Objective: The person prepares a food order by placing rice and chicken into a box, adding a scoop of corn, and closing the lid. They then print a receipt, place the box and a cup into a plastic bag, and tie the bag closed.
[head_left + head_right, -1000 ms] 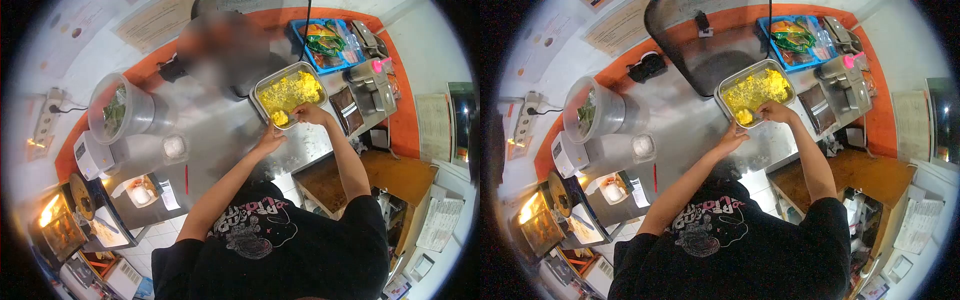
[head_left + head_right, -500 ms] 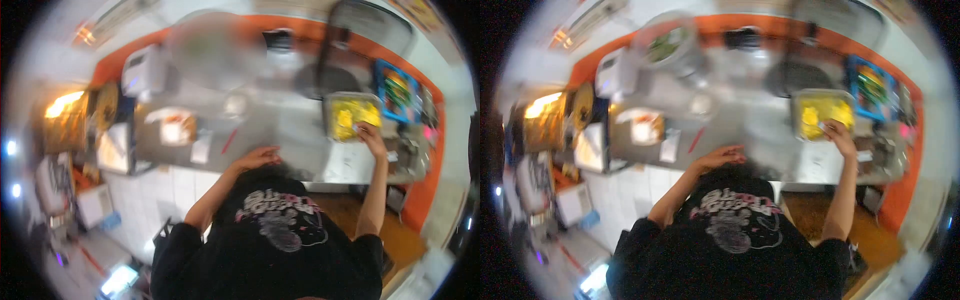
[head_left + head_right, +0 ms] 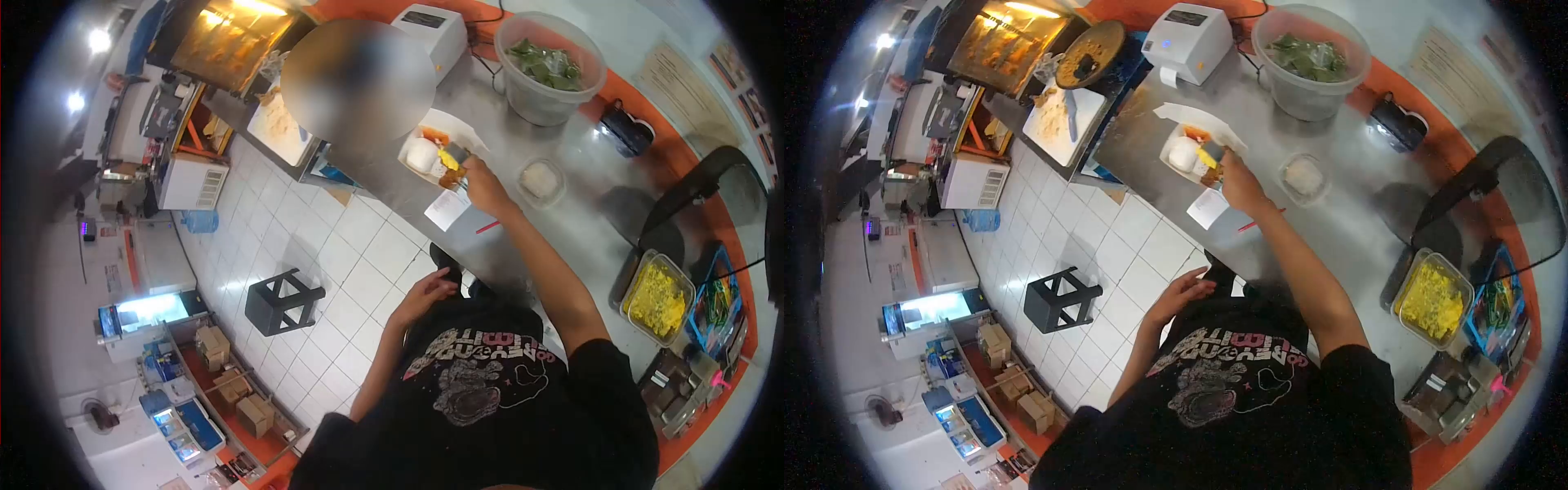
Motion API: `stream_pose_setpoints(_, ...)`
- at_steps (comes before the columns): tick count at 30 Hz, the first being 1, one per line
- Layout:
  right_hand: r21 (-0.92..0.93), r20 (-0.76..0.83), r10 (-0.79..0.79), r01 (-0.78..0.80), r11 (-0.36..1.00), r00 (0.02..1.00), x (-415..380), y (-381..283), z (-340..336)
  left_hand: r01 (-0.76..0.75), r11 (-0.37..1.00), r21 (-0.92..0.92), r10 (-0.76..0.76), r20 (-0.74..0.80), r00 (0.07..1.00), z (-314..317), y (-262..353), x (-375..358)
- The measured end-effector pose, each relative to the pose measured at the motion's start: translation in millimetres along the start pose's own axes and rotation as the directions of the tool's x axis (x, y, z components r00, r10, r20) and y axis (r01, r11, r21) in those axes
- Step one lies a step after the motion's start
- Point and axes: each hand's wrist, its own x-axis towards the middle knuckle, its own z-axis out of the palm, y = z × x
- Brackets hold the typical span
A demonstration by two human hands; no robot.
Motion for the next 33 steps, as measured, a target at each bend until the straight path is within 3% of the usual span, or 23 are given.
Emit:
stream_pose_setpoints(1, 0.003, 0.006, -0.009, 0.009, 1.000, 1.000, 8.9, -15.3, -0.6, -0.004, 1.000, -0.006, 0.004, -0.009, 1.000, -4.5, -6.9, -12.3)
stream_pose_setpoints(3, -0.175, 0.352, 0.283, -0.234, 0.956, 0.892, 21.6, -39.9, -4.9, -0.006, 0.993, -0.114, -0.008, -0.126, 0.992, -8.7, -18.4, -32.2)
stream_pose_setpoints(4, -0.173, 0.351, 0.278, -0.229, 0.958, 0.894, 19.0, -31.0, 8.0, -0.011, 0.993, -0.114, -0.004, -0.130, 0.991, -8.5, -18.7, -40.5)
stream_pose_setpoints(6, 0.062, 0.157, 0.060, -0.070, 0.996, 0.986, 17.7, -18.3, 22.6, 0.063, 0.988, -0.139, -0.086, -0.171, 0.981, -6.6, -16.3, -48.3)
stream_pose_setpoints(7, 0.061, 0.160, 0.059, -0.069, 0.996, 0.985, 14.7, -18.9, 19.7, 0.062, 0.988, -0.143, -0.086, -0.171, 0.981, -5.6, -17.2, -48.0)
stream_pose_setpoints(9, 0.293, 0.163, 0.194, -0.235, 0.927, 0.967, 4.0, -23.4, 0.1, 0.039, 0.988, -0.149, -0.055, -0.107, 0.993, -6.6, -14.6, -42.9)
stream_pose_setpoints(10, 0.286, 0.145, 0.203, -0.238, 0.928, 0.968, 2.7, -24.3, -12.5, 0.038, 0.990, -0.137, -0.050, -0.091, 0.995, -7.9, -9.8, -34.2)
stream_pose_setpoints(11, 0.498, 0.314, 0.356, -0.471, 0.728, 0.880, -1.2, -25.7, -25.2, 0.053, 0.993, -0.109, -0.060, -0.060, 0.996, -7.7, -5.0, -25.1)
stream_pose_setpoints(12, 0.623, 0.504, 0.427, -0.659, 0.422, 0.751, -9.5, -26.1, -35.1, 0.074, 0.994, -0.081, -0.076, -0.029, 0.997, -6.4, 0.6, -18.1)
stream_pose_setpoints(13, 0.630, 0.490, 0.446, -0.658, 0.414, 0.749, -19.3, -26.8, -44.5, 0.083, 0.994, -0.065, -0.084, -0.010, 0.996, -6.4, 7.5, -11.3)
stream_pose_setpoints(15, 0.792, 0.567, 0.383, -0.610, -0.010, 0.730, -37.6, -24.5, -69.6, 0.045, 0.989, 0.142, -0.058, 0.083, 0.995, -7.7, 28.6, 11.1)
stream_pose_setpoints(17, 0.833, 0.508, 0.458, -0.551, -0.047, 0.729, -70.7, -31.7, -112.1, -0.136, 0.924, 0.356, 0.090, 0.143, 0.986, -8.4, 52.8, 38.4)
stream_pose_setpoints(18, 0.859, 0.473, 0.503, -0.506, -0.080, 0.723, -90.5, -38.0, -136.1, -0.179, 0.937, 0.299, 0.138, 0.153, 0.979, -2.3, 73.4, 49.2)
stream_pose_setpoints(20, 0.858, 0.357, 0.742, -0.513, -0.021, 0.567, -140.1, -43.1, -187.2, -0.315, 0.906, 0.282, 0.274, 0.177, 0.945, 11.6, 119.4, 76.6)
stream_pose_setpoints(23, 0.915, -0.056, 0.928, -0.353, 0.195, 0.367, -254.1, -12.4, -233.2, -0.505, 0.749, 0.430, 0.462, 0.208, 0.862, 48.2, 211.8, 115.2)
stream_pose_setpoints(25, 0.859, -0.222, 0.936, -0.399, 0.320, 0.274, -329.6, 6.2, -264.5, -0.724, 0.471, 0.504, 0.670, 0.330, 0.665, 67.4, 269.6, 162.7)
stream_pose_setpoints(27, 0.811, -0.412, 0.910, -0.472, 0.344, -0.045, -374.1, 11.6, -281.2, -0.754, 0.318, 0.575, 0.721, 0.370, 0.586, 100.7, 331.2, 204.2)
stream_pose_setpoints(29, 0.810, -0.402, 0.916, -0.474, 0.346, -0.017, -415.1, 34.6, -286.2, -0.792, 0.115, 0.600, 0.672, 0.540, 0.506, 109.0, 367.7, 277.5)
stream_pose_setpoints(30, 0.742, -0.443, 0.896, -0.576, 0.343, -0.036, -425.6, 47.5, -281.5, -0.804, 0.100, 0.586, 0.673, 0.555, 0.488, 109.6, 376.4, 312.6)
stream_pose_setpoints(31, 0.667, -0.487, 0.872, -0.669, 0.328, -0.058, -433.2, 54.3, -281.0, -0.646, -0.051, 0.762, 0.582, 0.548, 0.600, 108.8, 382.3, 350.2)
stream_pose_setpoints(32, 0.527, -0.584, 0.810, -0.737, 0.424, 0.048, -431.3, 49.6, -278.2, -0.452, -0.227, 0.863, 0.504, 0.501, 0.703, 109.1, 383.4, 382.2)
stream_pose_setpoints(33, 0.412, -0.635, 0.756, -0.758, 0.505, 0.158, -433.9, 47.3, -275.2, -0.383, -0.193, 0.903, 0.462, 0.428, 0.777, 104.6, 379.0, 406.9)
